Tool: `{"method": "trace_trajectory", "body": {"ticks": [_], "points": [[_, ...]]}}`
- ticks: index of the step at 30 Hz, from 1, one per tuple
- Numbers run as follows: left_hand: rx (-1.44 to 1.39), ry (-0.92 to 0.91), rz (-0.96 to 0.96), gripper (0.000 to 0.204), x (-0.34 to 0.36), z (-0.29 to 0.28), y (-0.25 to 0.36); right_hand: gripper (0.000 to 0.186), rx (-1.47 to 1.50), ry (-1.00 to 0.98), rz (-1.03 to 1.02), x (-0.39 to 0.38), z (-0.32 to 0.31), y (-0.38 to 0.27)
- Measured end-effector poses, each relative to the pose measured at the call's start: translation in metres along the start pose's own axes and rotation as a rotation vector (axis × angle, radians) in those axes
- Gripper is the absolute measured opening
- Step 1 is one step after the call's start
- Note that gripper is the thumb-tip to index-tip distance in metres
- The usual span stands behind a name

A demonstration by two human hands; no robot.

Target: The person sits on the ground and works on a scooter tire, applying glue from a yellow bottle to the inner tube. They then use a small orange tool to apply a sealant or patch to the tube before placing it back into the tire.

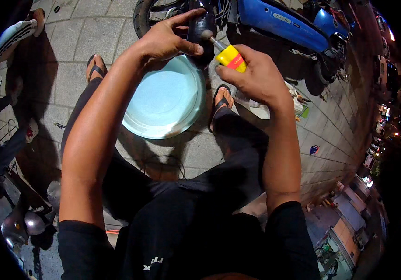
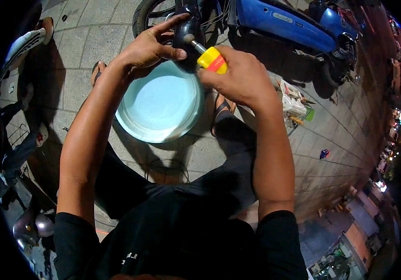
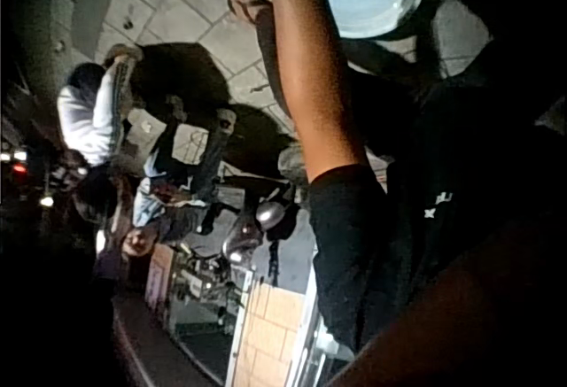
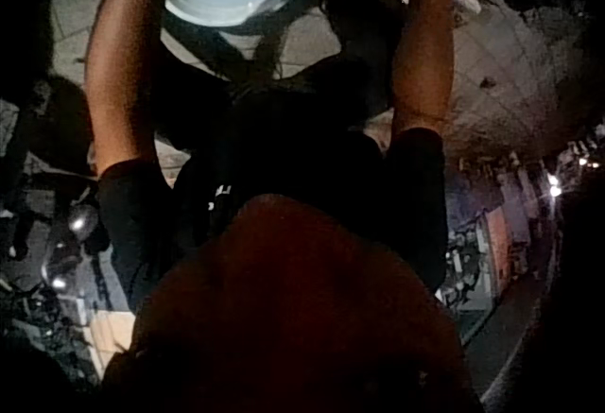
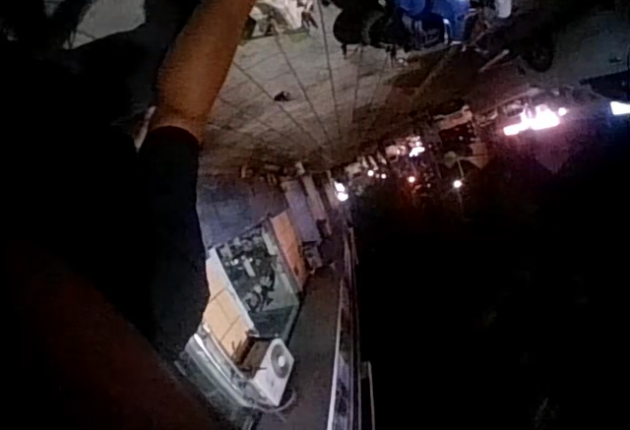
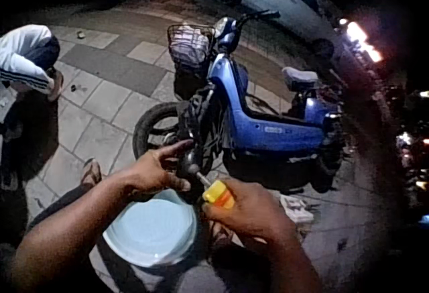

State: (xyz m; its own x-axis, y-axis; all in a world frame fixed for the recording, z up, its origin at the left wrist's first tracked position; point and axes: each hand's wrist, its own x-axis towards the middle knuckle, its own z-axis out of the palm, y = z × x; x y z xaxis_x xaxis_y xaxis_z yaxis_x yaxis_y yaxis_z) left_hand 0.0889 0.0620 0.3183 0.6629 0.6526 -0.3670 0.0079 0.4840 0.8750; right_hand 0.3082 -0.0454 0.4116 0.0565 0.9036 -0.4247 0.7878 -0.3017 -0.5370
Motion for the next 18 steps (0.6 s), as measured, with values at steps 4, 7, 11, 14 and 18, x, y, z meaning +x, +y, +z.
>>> {"method": "trace_trajectory", "body": {"ticks": [4,7,11,14,18], "points": [[-0.031,-0.025,0.011,0.102,-0.0001,-0.001,0.0028,0.062,-0.027,-0.018,-0.013,-0.003,-0.0038,0.0034],[-0.004,-0.028,0.037,0.102,0.0012,-0.0016,0.0005,0.061,-0.013,-0.01,-0.013,-0.0007,0.0014,0.0048],[-0.02,-0.037,0.002,0.102,0.0015,-0.0025,0.0016,0.061,0.013,-0.014,0.003,-0.0005,-0.001,0.009],[-0.028,-0.047,0.003,0.102,0.0004,-0.0012,0.0036,0.061,-0.009,-0.004,-0.011,-0.0038,0.0015,0.0042],[0.042,0.007,-0.002,0.102,-0.0027,0.0036,0.0054,0.058,-0.022,0.022,-0.015,0.0011,-0.001,0.0044]]}}
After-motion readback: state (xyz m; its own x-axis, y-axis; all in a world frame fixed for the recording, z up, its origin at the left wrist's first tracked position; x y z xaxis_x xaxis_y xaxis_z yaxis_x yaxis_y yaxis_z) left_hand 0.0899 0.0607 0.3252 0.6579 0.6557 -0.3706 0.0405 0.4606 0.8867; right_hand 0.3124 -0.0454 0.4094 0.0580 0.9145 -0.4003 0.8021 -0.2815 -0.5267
